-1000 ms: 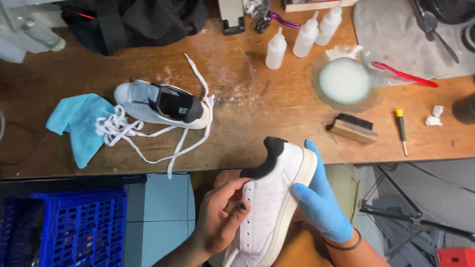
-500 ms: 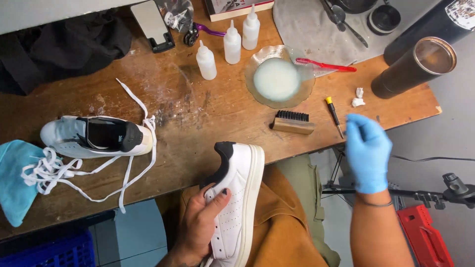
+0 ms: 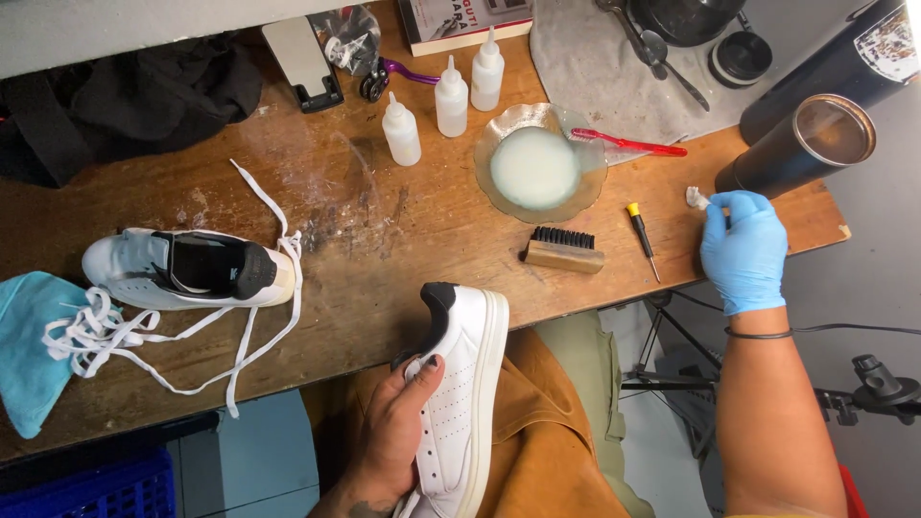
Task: The person cleans a white sneaker with black accents using a small white cloth. They wipe the exterior leather, the interior lining, and the sole of the shoe while holding it in their lap. The person also handles a second shoe and various cleaning supplies on the table.
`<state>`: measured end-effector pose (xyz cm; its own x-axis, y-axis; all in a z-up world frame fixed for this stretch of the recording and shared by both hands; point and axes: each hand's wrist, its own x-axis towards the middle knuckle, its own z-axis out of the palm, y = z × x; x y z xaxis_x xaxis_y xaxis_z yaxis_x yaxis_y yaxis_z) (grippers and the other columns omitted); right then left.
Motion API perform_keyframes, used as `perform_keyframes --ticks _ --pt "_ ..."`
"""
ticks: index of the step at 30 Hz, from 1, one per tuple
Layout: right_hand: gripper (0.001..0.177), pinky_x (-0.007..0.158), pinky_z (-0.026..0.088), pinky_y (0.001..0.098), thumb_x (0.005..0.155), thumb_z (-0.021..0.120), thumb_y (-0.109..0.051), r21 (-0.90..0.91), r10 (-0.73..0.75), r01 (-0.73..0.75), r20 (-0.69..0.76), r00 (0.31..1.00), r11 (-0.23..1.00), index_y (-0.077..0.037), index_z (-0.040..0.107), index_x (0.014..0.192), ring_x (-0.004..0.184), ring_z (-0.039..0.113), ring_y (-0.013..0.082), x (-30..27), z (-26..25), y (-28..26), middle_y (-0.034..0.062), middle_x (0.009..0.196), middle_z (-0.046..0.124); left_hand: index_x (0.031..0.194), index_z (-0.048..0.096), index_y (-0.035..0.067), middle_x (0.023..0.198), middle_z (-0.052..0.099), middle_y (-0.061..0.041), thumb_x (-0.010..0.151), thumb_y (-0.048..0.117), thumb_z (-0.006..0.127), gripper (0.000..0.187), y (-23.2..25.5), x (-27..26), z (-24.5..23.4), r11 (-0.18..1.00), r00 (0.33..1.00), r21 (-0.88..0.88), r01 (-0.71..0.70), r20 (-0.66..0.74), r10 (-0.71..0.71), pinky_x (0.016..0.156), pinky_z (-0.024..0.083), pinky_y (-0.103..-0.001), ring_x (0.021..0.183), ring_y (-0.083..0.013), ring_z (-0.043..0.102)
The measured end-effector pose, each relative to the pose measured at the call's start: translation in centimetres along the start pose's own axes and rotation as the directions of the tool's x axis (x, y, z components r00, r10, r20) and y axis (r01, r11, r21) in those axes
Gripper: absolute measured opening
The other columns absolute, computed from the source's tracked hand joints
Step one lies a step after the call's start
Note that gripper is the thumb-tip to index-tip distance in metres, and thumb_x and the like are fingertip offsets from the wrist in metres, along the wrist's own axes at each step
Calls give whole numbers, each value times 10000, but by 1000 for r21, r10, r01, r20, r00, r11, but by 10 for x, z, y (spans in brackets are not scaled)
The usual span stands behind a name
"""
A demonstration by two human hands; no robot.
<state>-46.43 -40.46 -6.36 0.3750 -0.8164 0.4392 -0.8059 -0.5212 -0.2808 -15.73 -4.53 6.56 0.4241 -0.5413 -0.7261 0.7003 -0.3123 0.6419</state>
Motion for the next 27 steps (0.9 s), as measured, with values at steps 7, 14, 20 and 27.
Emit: perform_keyframes --ticks 7,14,20,27 --pt "245 768 534 273 1040 503 -41 329 270 -311 165 949 892 -114 715 1141 709 706 181 6 -27 -34 58 1064 717 1146 788 -48 1049 813 -215 880 182 643 380 1 3 5 999 998 32 19 -56 -17 842 607 -415 960 -323 750" --pt "406 1071 434 436 1047 563 -76 194 146 -190 222 964 962 -187 689 1417 1167 584 367 7 -27 -21 193 1228 647 1086 798 -44 972 811 -178 875 209 656 359 3 2 3 996 998 88 14 -57 -9 818 581 -363 894 -273 738" --pt "344 1088 442 452 1019 506 -95 138 239 -304 358 903 943 -117 711 1294 1214 603 359 11 -32 -30 146 1333 682 1140 807 -9 1064 826 -152 872 231 645 394 8 0 5 991 997 130 28 -77 -18 903 587 -357 1006 -262 752" --pt "190 804 550 240 1087 598 -71 498 367 -399 167 915 770 -96 704 1242 798 656 111 -15 -60 -77 31 1067 689 1130 764 -59 1036 793 -233 885 206 645 379 -4 4 -6 995 999 -93 42 25 -39 827 592 -410 936 -325 737"
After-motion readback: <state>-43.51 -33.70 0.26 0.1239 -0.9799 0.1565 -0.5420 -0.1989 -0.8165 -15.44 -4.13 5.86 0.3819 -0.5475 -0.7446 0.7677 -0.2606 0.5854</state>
